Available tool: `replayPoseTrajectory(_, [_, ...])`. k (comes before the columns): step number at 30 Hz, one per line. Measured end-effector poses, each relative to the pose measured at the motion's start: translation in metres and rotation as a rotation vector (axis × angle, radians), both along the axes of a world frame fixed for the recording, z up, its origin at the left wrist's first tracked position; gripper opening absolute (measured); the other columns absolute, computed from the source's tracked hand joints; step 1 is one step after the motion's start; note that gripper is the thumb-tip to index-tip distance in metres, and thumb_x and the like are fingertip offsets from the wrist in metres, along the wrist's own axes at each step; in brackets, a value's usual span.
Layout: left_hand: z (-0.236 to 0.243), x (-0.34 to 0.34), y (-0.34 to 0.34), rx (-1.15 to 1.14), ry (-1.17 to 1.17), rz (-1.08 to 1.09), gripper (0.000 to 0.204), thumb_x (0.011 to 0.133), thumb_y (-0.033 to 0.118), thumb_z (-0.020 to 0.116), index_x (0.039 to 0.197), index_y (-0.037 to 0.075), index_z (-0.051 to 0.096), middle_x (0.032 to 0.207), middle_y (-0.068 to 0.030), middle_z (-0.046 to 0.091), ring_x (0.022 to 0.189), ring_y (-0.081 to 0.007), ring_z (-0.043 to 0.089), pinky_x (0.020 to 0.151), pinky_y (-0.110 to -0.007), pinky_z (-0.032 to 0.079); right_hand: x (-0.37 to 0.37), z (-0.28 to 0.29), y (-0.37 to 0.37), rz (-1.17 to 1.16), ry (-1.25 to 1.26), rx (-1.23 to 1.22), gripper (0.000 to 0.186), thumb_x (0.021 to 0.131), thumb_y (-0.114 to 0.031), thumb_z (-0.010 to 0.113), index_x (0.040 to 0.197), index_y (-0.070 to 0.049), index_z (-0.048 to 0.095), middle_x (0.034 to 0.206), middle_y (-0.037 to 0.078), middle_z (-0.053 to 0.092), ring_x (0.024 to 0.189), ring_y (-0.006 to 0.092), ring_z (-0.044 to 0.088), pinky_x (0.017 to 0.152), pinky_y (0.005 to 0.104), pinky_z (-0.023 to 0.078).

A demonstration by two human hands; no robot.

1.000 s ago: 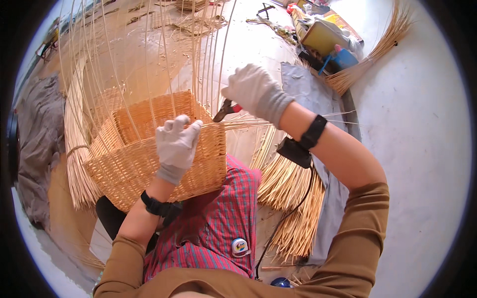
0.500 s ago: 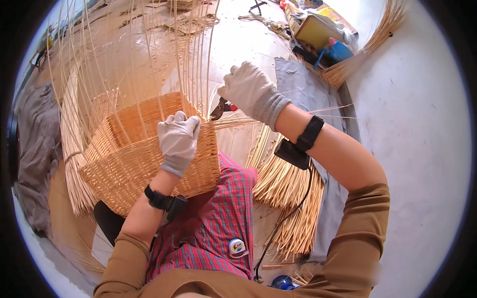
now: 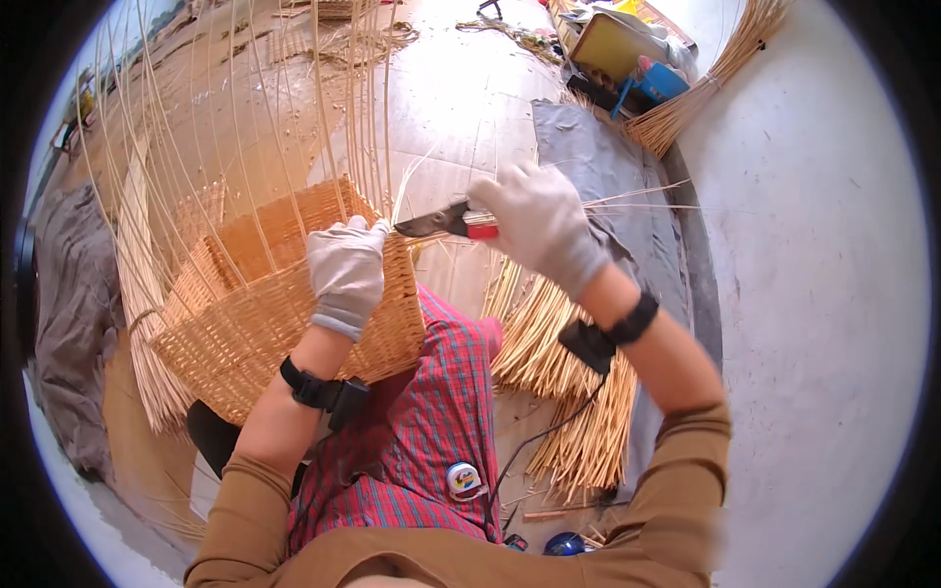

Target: The person is weaving a wicker basket, using tools such as pliers, a measuring tape, and a drill.

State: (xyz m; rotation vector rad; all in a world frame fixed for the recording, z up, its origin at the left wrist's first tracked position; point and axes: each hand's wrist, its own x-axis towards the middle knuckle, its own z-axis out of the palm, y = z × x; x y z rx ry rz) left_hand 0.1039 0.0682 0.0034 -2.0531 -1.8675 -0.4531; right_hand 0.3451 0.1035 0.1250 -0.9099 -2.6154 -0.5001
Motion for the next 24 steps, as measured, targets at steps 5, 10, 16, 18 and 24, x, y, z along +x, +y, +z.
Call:
replayPoseTrajectory(5, [0.0, 0.004, 0.001, -0.138, 0.089, -0.038, 0.012, 0.091, 0.015, 0.059, 0.097, 0.014, 0.069, 0.096, -0.0066, 0.069, 0.089, -0.0255, 0.071, 0.072, -0.041, 0.052, 0.08, -0.135, -0.072, -0.395, 0.344, -0.323, 0.048, 0.077, -0.03, 0.086, 0.117, -0.014, 0.066, 0.098, 0.008, 0.068, 0.086, 0.0279, 0.066, 0.083, 0.0408, 0.053])
replayPoseTrajectory(10, [-0.003, -0.002, -0.023, -0.073, -0.006, -0.113, 0.033, 0.095, 0.018, 0.059, 0.126, 0.011, 0.064, 0.099, -0.0088, 0.068, 0.087, -0.0267, 0.069, 0.076, -0.042, 0.051, 0.141, -0.297, -0.12, -1.202, 0.336, -0.909, 0.106, 0.063, -0.056, 0.087, 0.153, -0.017, 0.047, 0.123, 0.019, 0.067, 0.119, 0.0341, 0.064, 0.1, 0.0431, 0.052])
replayPoseTrajectory(16, [-0.03, 0.004, -0.124, -0.391, -0.554, -0.729, 0.026, 0.09, 0.017, 0.069, 0.115, 0.016, 0.07, 0.089, -0.0097, 0.067, 0.088, -0.0332, 0.067, 0.078, -0.045, 0.055, 0.182, -0.359, -0.16, -1.403, 0.18, -0.682, 0.106, 0.069, -0.059, 0.085, 0.158, -0.021, 0.04, 0.144, 0.022, 0.054, 0.132, 0.0393, 0.054, 0.11, 0.0462, 0.043])
replayPoseTrajectory(18, [-0.041, 0.011, -0.163, -0.863, -0.522, -0.973, 0.03, 0.091, 0.025, 0.07, 0.12, 0.021, 0.068, 0.101, -0.01, 0.067, 0.096, -0.0316, 0.068, 0.083, -0.045, 0.055, 0.171, -0.338, -0.177, -1.015, 0.573, -0.71, 0.084, 0.085, -0.041, 0.079, 0.154, -0.009, 0.044, 0.147, 0.023, 0.051, 0.134, 0.0382, 0.052, 0.113, 0.0457, 0.041])
replayPoseTrajectory(24, [-0.077, 0.035, -0.212, -1.071, -0.496, -1.059, 0.043, 0.091, 0.028, 0.072, 0.13, 0.018, 0.058, 0.109, -0.0127, 0.064, 0.096, -0.0353, 0.068, 0.083, -0.048, 0.055, 0.066, -0.215, -0.302, 0.088, 0.397, -0.732, 0.051, 0.069, -0.025, 0.086, 0.117, -0.013, 0.072, 0.118, 0.01, 0.063, 0.112, 0.0285, 0.062, 0.092, 0.0439, 0.053])
